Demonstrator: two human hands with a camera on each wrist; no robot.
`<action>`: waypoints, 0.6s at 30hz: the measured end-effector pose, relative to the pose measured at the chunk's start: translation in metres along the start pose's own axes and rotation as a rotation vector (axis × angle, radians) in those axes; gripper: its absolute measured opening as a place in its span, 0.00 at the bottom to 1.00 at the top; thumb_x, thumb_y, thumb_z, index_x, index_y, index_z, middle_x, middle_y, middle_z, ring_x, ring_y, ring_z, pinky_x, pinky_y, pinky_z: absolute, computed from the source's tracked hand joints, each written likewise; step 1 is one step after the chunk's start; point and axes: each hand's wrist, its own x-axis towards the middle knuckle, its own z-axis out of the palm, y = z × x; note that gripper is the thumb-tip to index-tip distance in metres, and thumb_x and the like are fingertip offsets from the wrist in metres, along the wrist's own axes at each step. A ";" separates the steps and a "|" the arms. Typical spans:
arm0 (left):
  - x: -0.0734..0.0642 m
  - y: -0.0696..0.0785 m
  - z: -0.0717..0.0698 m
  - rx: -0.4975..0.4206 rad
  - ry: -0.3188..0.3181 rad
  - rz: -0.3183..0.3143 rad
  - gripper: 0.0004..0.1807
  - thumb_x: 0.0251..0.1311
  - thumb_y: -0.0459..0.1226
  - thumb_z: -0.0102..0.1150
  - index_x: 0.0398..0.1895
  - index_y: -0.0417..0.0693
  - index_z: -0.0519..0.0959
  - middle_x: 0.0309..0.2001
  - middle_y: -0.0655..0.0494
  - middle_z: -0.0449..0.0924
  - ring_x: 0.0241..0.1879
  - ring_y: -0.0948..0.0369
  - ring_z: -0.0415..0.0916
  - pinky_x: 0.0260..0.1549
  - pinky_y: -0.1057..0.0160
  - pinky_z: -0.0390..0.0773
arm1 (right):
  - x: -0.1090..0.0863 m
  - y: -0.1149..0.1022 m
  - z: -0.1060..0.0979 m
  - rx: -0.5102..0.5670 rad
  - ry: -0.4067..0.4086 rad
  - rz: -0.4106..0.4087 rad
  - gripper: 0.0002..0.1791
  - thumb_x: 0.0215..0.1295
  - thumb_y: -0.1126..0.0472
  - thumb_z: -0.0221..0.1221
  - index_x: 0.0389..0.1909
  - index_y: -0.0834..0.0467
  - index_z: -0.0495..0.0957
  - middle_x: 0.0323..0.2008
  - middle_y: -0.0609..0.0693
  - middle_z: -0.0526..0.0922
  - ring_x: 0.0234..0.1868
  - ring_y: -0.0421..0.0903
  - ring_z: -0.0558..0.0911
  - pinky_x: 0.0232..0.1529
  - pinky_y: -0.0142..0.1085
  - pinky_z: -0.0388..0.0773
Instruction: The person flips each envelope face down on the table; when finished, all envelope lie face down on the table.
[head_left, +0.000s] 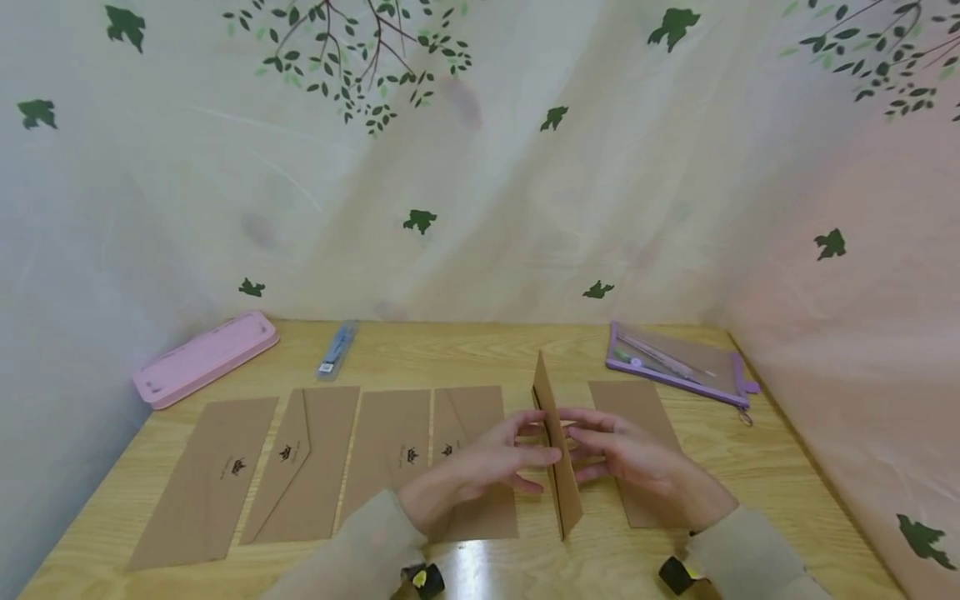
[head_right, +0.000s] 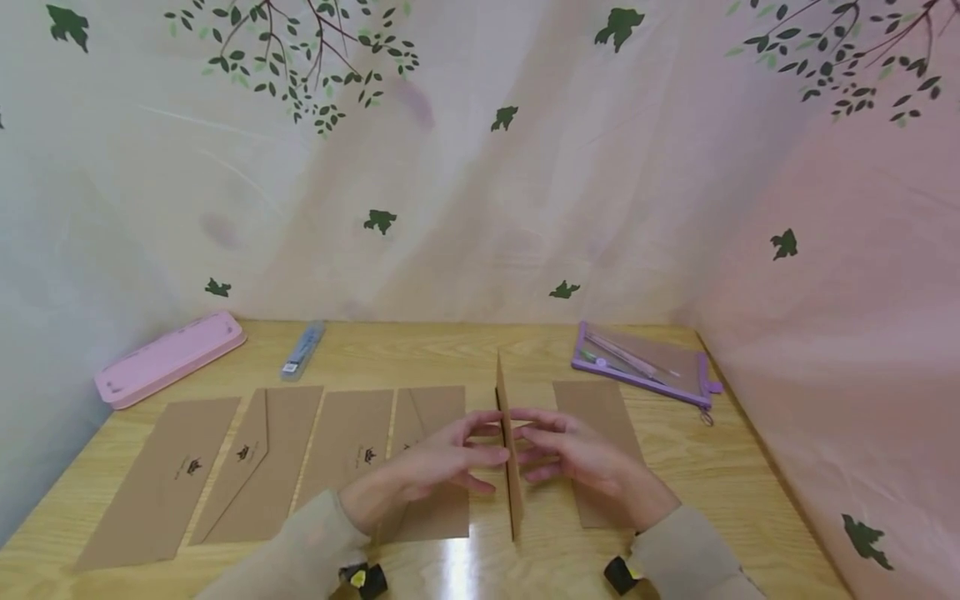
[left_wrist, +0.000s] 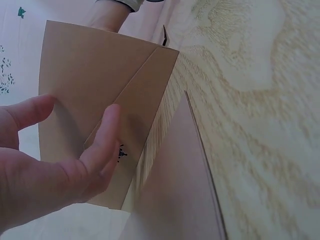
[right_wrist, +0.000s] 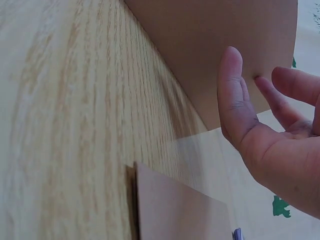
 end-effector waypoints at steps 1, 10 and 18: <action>0.000 0.000 0.000 -0.005 0.001 0.000 0.37 0.67 0.34 0.64 0.77 0.44 0.59 0.72 0.41 0.60 0.59 0.45 0.74 0.48 0.41 0.82 | 0.000 0.000 0.000 -0.004 0.002 0.002 0.29 0.80 0.62 0.50 0.76 0.64 0.57 0.61 0.58 0.73 0.53 0.54 0.81 0.52 0.49 0.82; 0.000 -0.001 -0.007 -0.047 0.005 -0.010 0.41 0.69 0.39 0.63 0.79 0.40 0.53 0.73 0.38 0.58 0.62 0.40 0.72 0.44 0.42 0.84 | 0.001 0.000 0.003 -0.033 -0.013 0.015 0.28 0.80 0.59 0.51 0.76 0.63 0.60 0.61 0.54 0.76 0.55 0.52 0.79 0.54 0.47 0.81; -0.003 -0.001 -0.013 -0.085 -0.020 -0.020 0.48 0.69 0.45 0.63 0.80 0.36 0.45 0.74 0.35 0.57 0.64 0.39 0.69 0.43 0.44 0.85 | 0.001 0.003 0.003 -0.017 -0.036 0.024 0.29 0.81 0.59 0.49 0.77 0.64 0.58 0.64 0.53 0.76 0.61 0.54 0.77 0.57 0.50 0.79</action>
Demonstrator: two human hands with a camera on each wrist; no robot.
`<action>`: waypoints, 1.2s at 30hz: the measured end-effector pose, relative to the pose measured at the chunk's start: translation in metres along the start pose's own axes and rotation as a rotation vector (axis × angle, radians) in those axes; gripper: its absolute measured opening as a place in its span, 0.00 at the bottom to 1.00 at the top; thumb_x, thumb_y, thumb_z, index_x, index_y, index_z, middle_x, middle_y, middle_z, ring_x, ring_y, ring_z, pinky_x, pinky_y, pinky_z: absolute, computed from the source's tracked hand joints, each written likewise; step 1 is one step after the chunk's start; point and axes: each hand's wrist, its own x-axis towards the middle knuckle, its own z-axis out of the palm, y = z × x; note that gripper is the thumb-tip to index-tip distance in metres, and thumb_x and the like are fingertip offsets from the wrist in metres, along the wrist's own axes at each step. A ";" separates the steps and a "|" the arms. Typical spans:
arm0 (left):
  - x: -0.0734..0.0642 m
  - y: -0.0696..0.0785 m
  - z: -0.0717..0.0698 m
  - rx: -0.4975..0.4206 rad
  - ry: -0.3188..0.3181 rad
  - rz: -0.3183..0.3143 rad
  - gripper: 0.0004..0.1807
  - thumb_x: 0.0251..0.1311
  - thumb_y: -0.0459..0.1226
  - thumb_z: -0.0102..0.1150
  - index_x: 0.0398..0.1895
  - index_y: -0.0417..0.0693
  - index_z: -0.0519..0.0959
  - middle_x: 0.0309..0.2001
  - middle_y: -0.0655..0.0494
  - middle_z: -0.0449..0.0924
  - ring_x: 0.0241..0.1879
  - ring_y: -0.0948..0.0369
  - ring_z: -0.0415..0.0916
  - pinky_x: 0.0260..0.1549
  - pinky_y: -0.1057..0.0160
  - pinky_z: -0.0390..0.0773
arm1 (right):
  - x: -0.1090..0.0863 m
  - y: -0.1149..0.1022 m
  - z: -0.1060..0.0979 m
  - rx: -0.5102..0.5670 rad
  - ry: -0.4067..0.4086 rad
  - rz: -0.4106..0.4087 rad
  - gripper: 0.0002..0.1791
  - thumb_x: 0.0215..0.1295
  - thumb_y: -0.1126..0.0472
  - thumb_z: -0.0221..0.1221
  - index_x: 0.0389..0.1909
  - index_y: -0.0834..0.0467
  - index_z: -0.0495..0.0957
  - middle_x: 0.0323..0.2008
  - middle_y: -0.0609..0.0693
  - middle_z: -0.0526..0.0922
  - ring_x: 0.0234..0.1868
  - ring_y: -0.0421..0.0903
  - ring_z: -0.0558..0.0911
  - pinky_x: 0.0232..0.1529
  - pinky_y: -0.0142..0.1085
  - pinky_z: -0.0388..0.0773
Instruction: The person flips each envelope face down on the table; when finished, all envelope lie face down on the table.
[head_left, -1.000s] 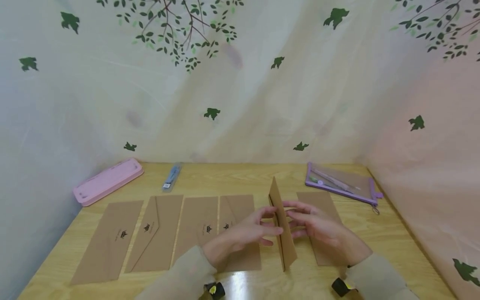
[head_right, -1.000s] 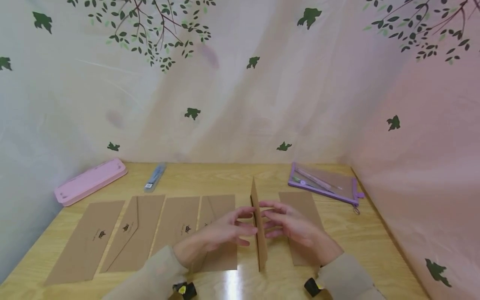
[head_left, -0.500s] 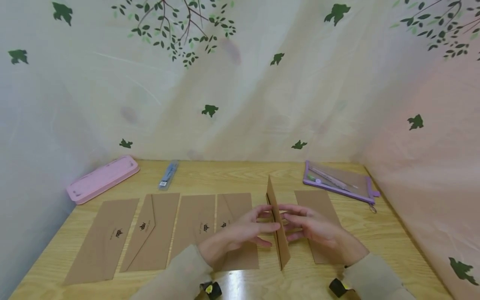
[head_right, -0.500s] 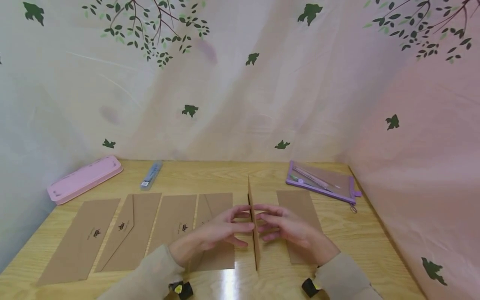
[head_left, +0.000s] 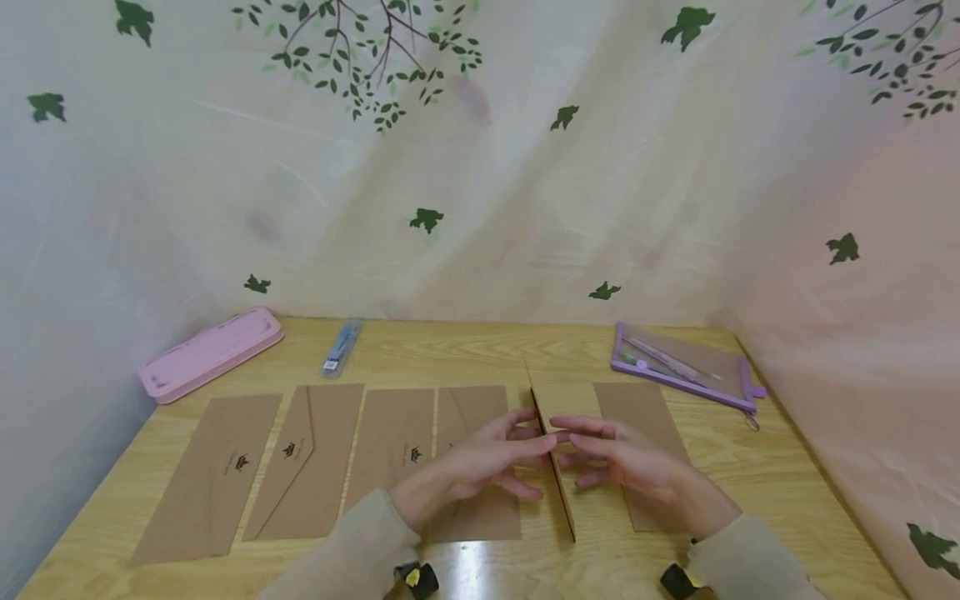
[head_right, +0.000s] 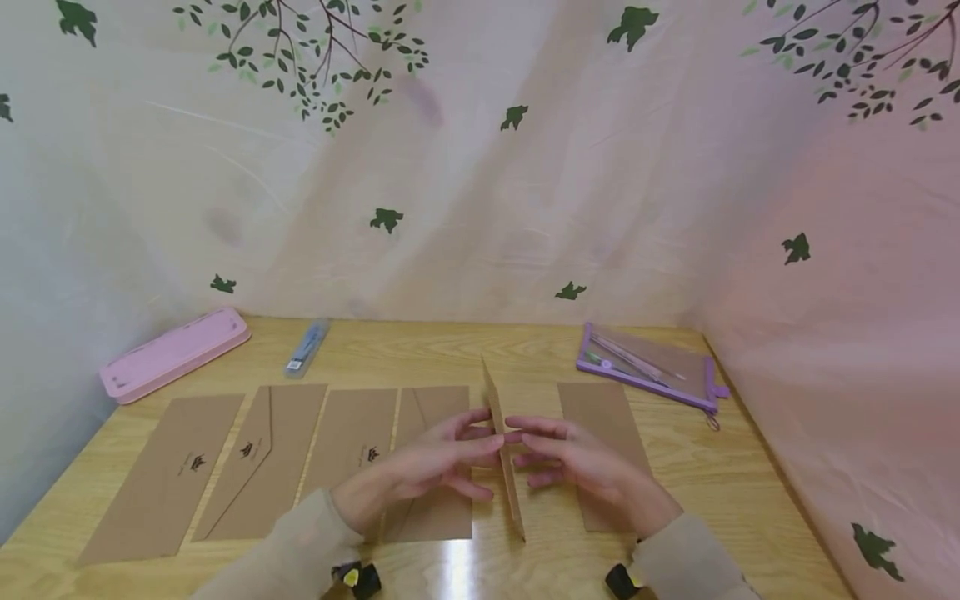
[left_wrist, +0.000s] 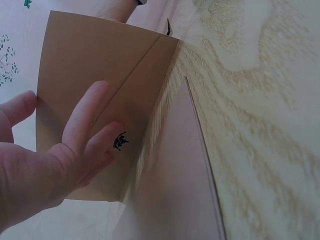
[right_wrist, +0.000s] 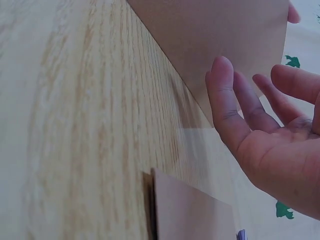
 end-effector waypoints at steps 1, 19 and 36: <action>0.000 0.000 0.000 -0.007 -0.004 0.002 0.48 0.69 0.44 0.63 0.80 0.36 0.45 0.74 0.35 0.56 0.64 0.40 0.69 0.43 0.44 0.84 | 0.000 0.000 0.000 0.001 -0.004 -0.005 0.29 0.81 0.60 0.49 0.77 0.64 0.57 0.64 0.53 0.76 0.62 0.55 0.76 0.57 0.50 0.79; 0.000 -0.002 -0.002 -0.037 -0.049 0.023 0.39 0.71 0.38 0.60 0.78 0.37 0.52 0.70 0.35 0.64 0.59 0.44 0.75 0.44 0.43 0.84 | -0.006 0.004 -0.006 0.010 0.035 -0.013 0.33 0.82 0.59 0.46 0.79 0.64 0.47 0.74 0.65 0.61 0.60 0.56 0.78 0.60 0.53 0.77; 0.003 -0.005 -0.007 -0.026 -0.022 0.037 0.35 0.70 0.27 0.55 0.77 0.39 0.55 0.63 0.38 0.69 0.50 0.45 0.80 0.45 0.44 0.84 | -0.010 0.004 -0.018 0.055 0.072 -0.018 0.34 0.81 0.60 0.48 0.78 0.68 0.47 0.69 0.59 0.71 0.56 0.52 0.81 0.58 0.48 0.79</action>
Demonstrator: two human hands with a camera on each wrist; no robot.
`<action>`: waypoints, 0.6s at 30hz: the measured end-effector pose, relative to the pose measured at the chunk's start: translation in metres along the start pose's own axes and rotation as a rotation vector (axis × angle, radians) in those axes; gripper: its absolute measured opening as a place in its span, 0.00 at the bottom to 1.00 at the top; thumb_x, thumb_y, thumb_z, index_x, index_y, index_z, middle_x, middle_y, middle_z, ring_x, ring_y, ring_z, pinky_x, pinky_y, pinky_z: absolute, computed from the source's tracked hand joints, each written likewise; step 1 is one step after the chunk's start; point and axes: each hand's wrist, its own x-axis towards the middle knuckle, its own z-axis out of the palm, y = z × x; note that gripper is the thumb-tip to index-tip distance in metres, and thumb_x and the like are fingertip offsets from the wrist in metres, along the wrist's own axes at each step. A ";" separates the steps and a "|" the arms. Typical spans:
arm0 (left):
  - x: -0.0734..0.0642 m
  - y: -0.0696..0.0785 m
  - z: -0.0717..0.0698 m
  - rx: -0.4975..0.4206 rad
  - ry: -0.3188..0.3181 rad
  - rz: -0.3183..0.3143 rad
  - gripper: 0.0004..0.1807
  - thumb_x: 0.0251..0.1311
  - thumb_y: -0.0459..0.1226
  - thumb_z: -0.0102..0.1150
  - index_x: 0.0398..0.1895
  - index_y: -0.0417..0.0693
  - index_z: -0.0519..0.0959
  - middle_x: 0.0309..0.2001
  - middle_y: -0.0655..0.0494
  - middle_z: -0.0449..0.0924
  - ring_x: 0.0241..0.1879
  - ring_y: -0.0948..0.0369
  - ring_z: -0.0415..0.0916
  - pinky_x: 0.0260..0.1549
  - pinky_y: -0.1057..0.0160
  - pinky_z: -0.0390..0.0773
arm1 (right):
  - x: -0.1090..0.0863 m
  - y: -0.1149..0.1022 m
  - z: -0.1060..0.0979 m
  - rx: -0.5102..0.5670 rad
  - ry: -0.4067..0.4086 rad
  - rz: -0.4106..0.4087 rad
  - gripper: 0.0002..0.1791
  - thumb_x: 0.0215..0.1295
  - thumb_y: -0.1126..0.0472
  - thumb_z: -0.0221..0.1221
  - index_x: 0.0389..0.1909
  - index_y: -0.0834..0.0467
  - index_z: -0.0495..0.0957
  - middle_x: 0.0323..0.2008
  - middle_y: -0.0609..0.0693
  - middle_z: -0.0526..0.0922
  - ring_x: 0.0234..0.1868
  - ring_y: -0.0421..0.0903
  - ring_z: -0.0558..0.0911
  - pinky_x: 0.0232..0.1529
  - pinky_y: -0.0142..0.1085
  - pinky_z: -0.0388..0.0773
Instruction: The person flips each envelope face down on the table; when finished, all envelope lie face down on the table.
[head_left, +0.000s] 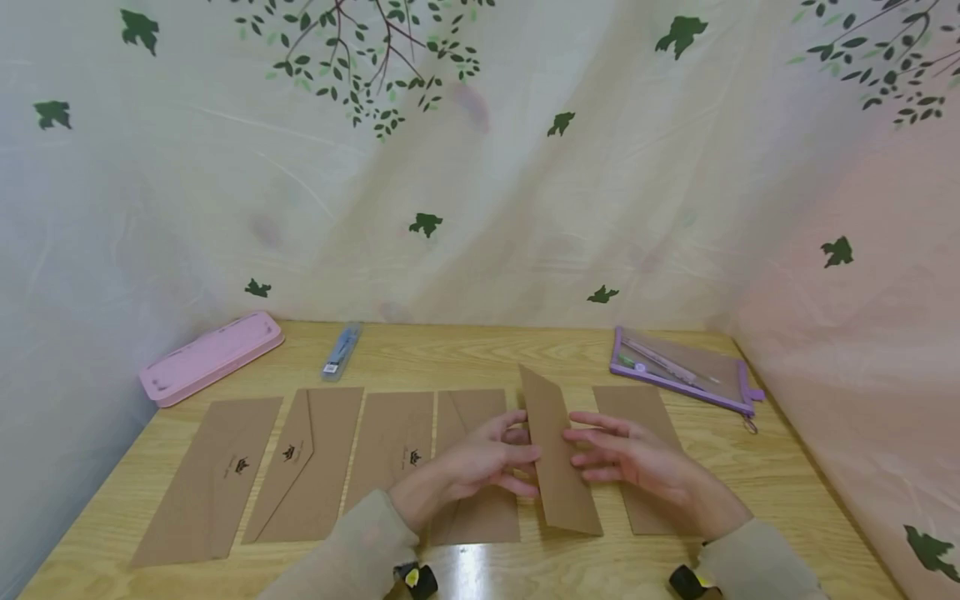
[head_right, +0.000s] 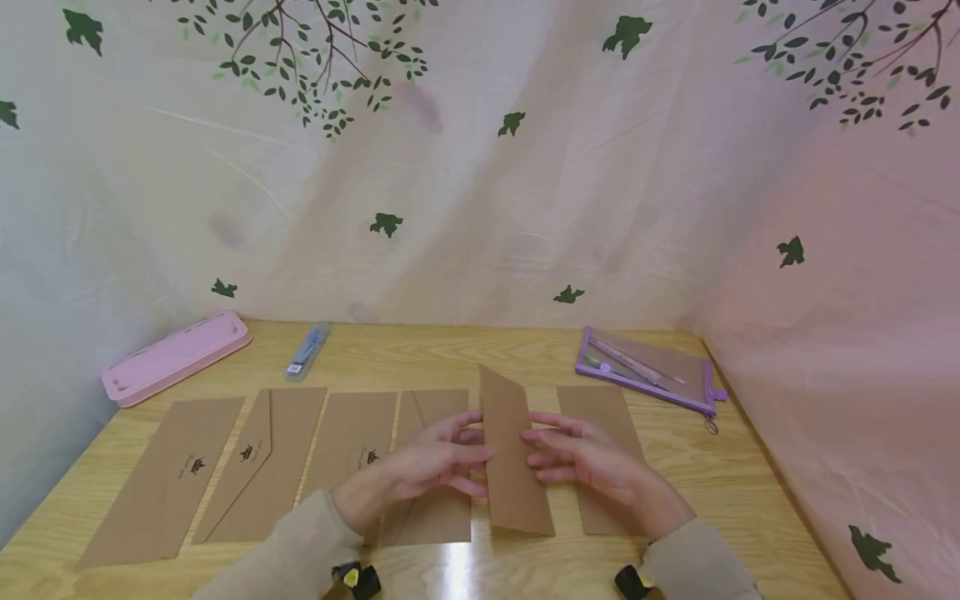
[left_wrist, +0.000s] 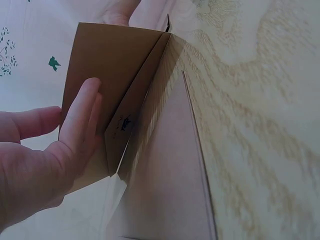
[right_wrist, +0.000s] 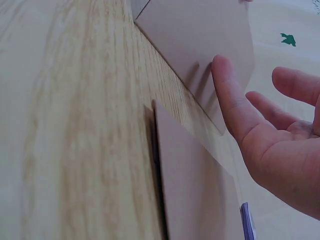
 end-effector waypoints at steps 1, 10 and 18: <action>0.000 0.000 0.000 -0.002 0.006 0.000 0.35 0.70 0.27 0.54 0.77 0.38 0.55 0.64 0.38 0.69 0.50 0.44 0.79 0.45 0.43 0.84 | 0.000 0.000 -0.001 0.001 -0.004 -0.003 0.34 0.81 0.60 0.48 0.78 0.68 0.47 0.69 0.59 0.71 0.56 0.52 0.81 0.58 0.48 0.79; 0.000 -0.002 -0.002 -0.003 0.084 -0.002 0.36 0.66 0.21 0.53 0.76 0.38 0.56 0.63 0.37 0.68 0.53 0.42 0.78 0.40 0.44 0.85 | -0.002 -0.003 -0.005 -0.039 -0.001 -0.005 0.36 0.81 0.59 0.48 0.77 0.74 0.43 0.70 0.67 0.67 0.61 0.54 0.80 0.61 0.49 0.77; 0.003 -0.007 -0.005 0.058 0.158 -0.008 0.37 0.65 0.19 0.54 0.76 0.39 0.57 0.59 0.38 0.70 0.49 0.44 0.81 0.37 0.48 0.86 | -0.005 -0.005 -0.007 -0.044 0.002 0.002 0.37 0.81 0.59 0.48 0.76 0.75 0.42 0.70 0.71 0.64 0.62 0.55 0.78 0.61 0.50 0.76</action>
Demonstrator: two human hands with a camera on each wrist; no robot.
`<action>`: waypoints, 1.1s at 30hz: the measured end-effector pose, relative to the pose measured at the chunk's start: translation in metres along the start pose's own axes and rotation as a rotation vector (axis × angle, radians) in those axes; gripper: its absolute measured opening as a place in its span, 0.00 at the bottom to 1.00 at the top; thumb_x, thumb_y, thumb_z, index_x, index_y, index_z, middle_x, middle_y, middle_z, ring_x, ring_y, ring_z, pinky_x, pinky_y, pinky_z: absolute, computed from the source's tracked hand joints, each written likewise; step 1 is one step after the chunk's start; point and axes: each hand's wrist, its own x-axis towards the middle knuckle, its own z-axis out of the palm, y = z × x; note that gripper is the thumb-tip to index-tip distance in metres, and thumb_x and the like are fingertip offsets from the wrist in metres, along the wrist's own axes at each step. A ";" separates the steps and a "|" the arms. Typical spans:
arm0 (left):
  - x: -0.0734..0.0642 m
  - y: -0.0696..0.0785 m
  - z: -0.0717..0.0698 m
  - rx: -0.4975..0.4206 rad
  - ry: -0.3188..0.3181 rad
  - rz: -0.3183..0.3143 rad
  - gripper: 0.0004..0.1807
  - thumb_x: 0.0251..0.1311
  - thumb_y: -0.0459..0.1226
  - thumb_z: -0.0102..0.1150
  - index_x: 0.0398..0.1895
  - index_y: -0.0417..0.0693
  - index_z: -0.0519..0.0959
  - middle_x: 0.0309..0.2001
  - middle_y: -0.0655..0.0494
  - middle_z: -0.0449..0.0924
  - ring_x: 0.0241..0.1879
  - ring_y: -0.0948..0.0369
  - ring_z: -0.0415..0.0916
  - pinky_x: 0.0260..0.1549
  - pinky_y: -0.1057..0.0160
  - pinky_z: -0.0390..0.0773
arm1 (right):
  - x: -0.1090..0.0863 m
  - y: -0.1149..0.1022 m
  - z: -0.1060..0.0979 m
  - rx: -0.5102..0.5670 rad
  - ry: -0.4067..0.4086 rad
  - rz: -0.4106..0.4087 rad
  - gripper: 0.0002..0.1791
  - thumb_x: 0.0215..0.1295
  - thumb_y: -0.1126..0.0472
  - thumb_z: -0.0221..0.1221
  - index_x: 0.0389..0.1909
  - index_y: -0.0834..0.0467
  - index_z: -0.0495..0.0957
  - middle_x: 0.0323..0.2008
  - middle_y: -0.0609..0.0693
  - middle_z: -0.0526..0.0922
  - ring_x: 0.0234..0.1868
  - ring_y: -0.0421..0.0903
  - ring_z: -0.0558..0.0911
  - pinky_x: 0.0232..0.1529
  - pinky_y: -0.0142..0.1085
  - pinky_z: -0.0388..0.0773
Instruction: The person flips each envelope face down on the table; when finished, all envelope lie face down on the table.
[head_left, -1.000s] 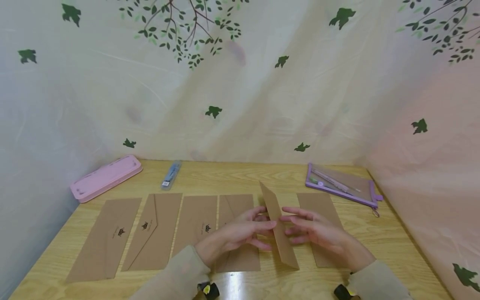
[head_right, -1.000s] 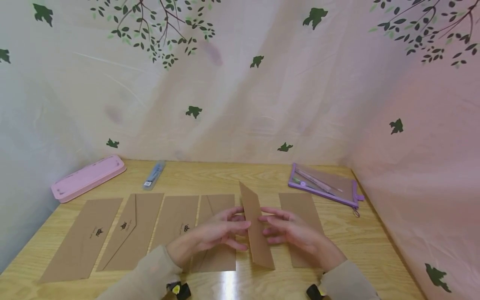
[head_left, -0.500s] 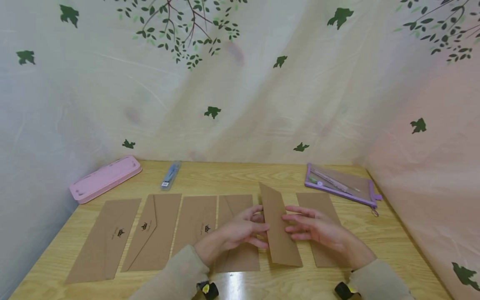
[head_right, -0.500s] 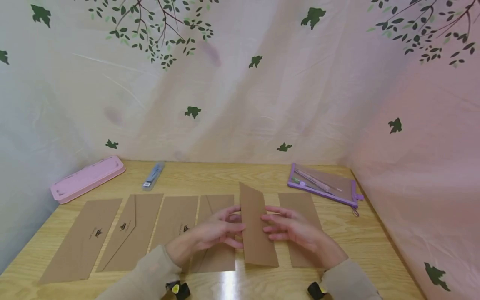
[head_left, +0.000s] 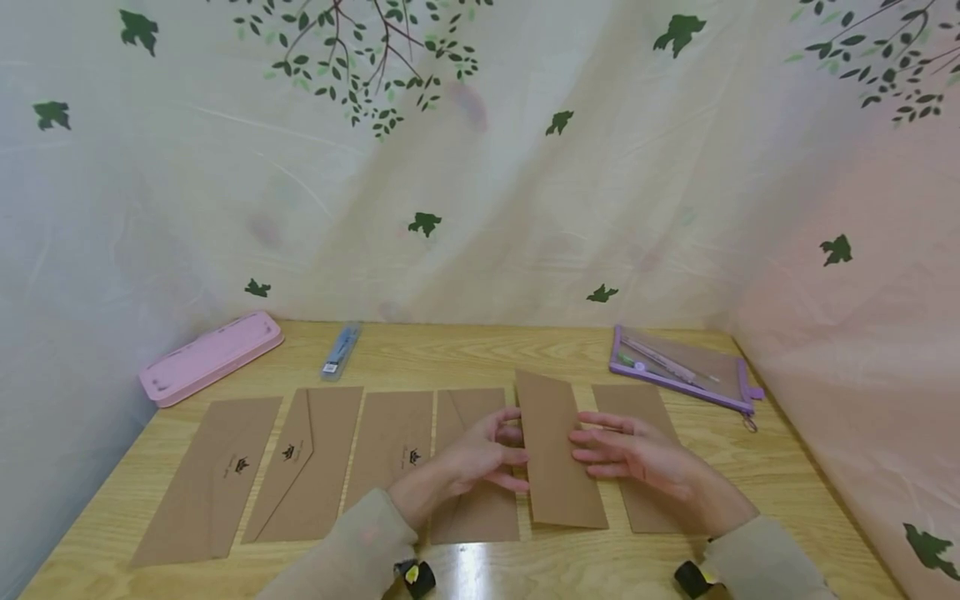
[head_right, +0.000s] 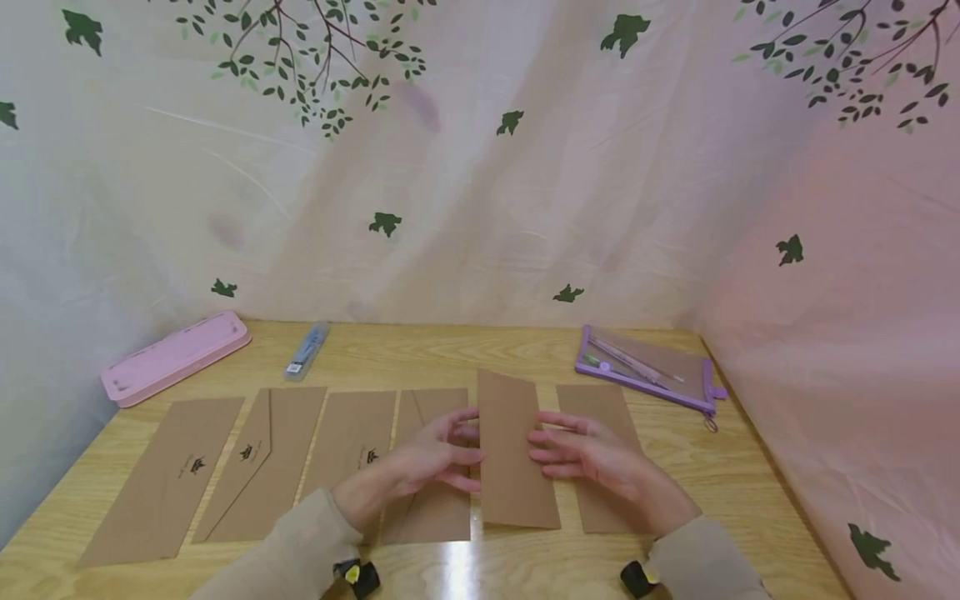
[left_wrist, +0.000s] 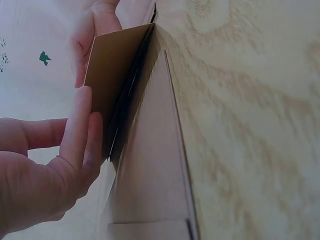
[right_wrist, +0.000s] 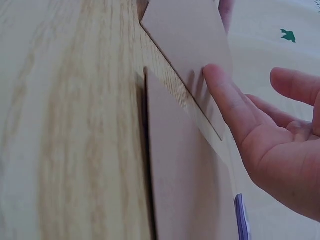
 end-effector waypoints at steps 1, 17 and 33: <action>0.000 0.000 0.000 0.007 0.004 0.000 0.37 0.65 0.18 0.54 0.77 0.39 0.57 0.60 0.38 0.70 0.48 0.44 0.81 0.37 0.48 0.86 | 0.000 0.000 0.000 -0.003 0.000 0.000 0.38 0.81 0.59 0.48 0.76 0.75 0.41 0.70 0.71 0.64 0.63 0.55 0.78 0.61 0.50 0.76; -0.003 -0.001 0.002 0.081 0.012 -0.024 0.38 0.67 0.26 0.59 0.75 0.29 0.54 0.68 0.33 0.64 0.50 0.44 0.78 0.41 0.51 0.86 | -0.003 0.005 -0.008 -0.043 0.011 0.013 0.37 0.82 0.58 0.46 0.77 0.74 0.40 0.72 0.73 0.61 0.64 0.54 0.77 0.62 0.49 0.76; -0.009 -0.002 -0.002 0.179 -0.006 -0.042 0.40 0.68 0.33 0.62 0.76 0.29 0.54 0.73 0.32 0.57 0.53 0.45 0.79 0.42 0.52 0.86 | -0.004 0.008 -0.013 -0.031 0.021 0.023 0.38 0.82 0.58 0.47 0.77 0.73 0.40 0.73 0.72 0.59 0.67 0.54 0.74 0.63 0.48 0.74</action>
